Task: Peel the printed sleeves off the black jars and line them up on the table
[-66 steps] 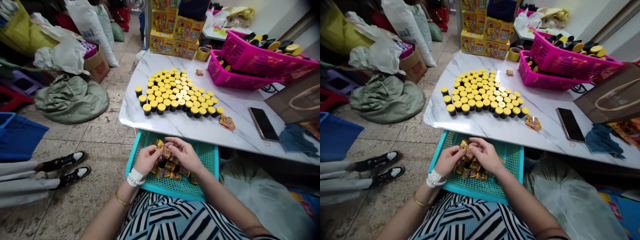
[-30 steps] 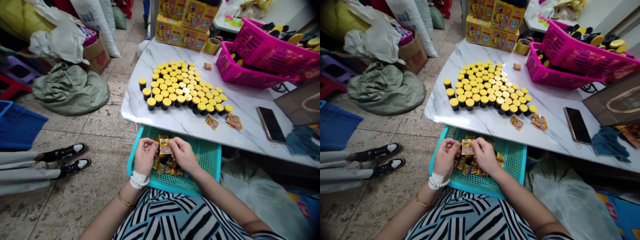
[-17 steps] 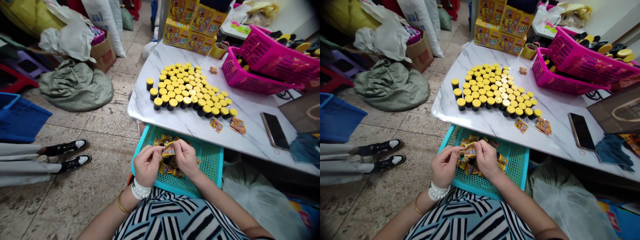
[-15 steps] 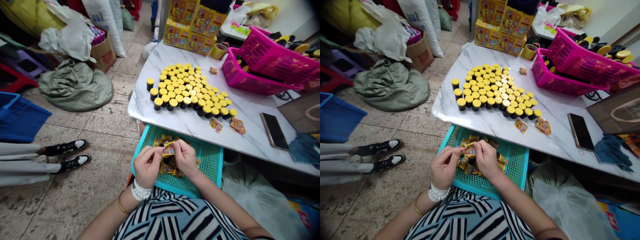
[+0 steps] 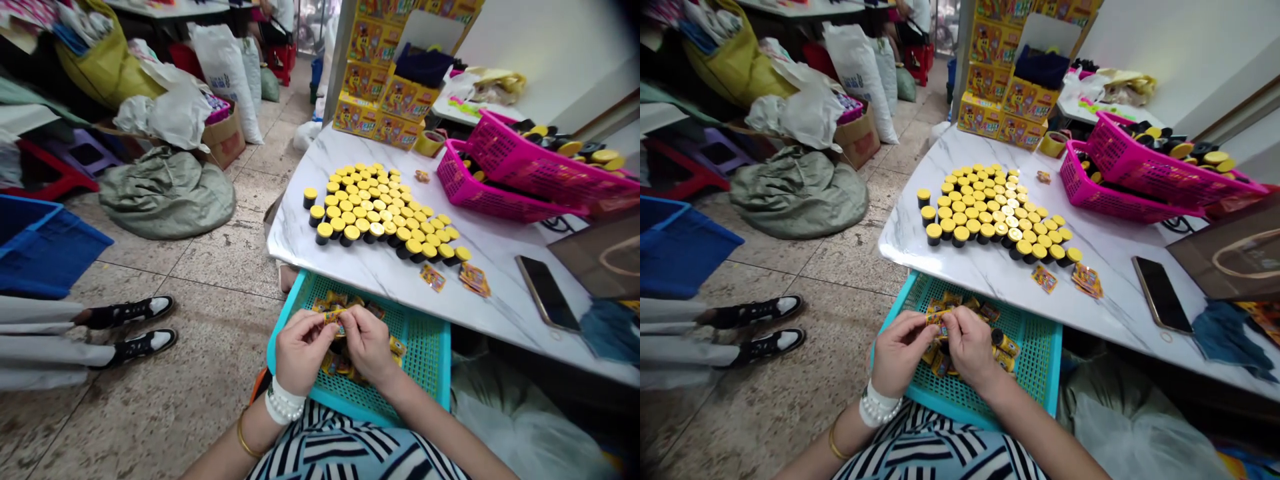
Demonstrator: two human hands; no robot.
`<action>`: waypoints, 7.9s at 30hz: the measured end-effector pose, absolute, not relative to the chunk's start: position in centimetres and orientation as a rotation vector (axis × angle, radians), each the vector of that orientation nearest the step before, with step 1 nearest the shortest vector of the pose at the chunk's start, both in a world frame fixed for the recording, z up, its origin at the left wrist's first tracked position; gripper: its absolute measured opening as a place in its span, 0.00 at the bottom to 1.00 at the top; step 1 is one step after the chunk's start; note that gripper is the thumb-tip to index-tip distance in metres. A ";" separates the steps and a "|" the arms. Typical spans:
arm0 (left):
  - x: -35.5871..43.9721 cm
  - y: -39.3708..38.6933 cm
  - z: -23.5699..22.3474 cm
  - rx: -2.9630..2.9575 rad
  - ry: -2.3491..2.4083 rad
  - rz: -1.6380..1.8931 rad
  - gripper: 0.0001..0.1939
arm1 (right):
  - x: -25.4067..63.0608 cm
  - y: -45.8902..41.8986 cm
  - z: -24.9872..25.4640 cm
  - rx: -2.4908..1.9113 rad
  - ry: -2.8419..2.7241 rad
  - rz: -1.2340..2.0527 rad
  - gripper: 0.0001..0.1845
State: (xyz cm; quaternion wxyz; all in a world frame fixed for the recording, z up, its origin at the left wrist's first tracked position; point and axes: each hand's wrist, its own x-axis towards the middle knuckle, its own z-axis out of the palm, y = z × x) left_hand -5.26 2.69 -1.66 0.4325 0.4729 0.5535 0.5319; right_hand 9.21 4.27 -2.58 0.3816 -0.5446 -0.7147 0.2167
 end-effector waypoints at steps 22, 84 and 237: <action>-6.2 5.3 -2.4 -0.061 0.703 1.007 0.14 | 10.9 16.3 1.9 -1.252 -2.227 -0.504 0.06; -4.5 5.7 -4.0 0.021 0.722 1.025 0.14 | 11.6 6.9 2.4 -1.418 -1.638 1.212 0.10; -5.3 3.9 -4.4 0.235 0.590 0.768 0.20 | 12.1 3.1 -4.2 -1.106 -1.468 1.024 0.07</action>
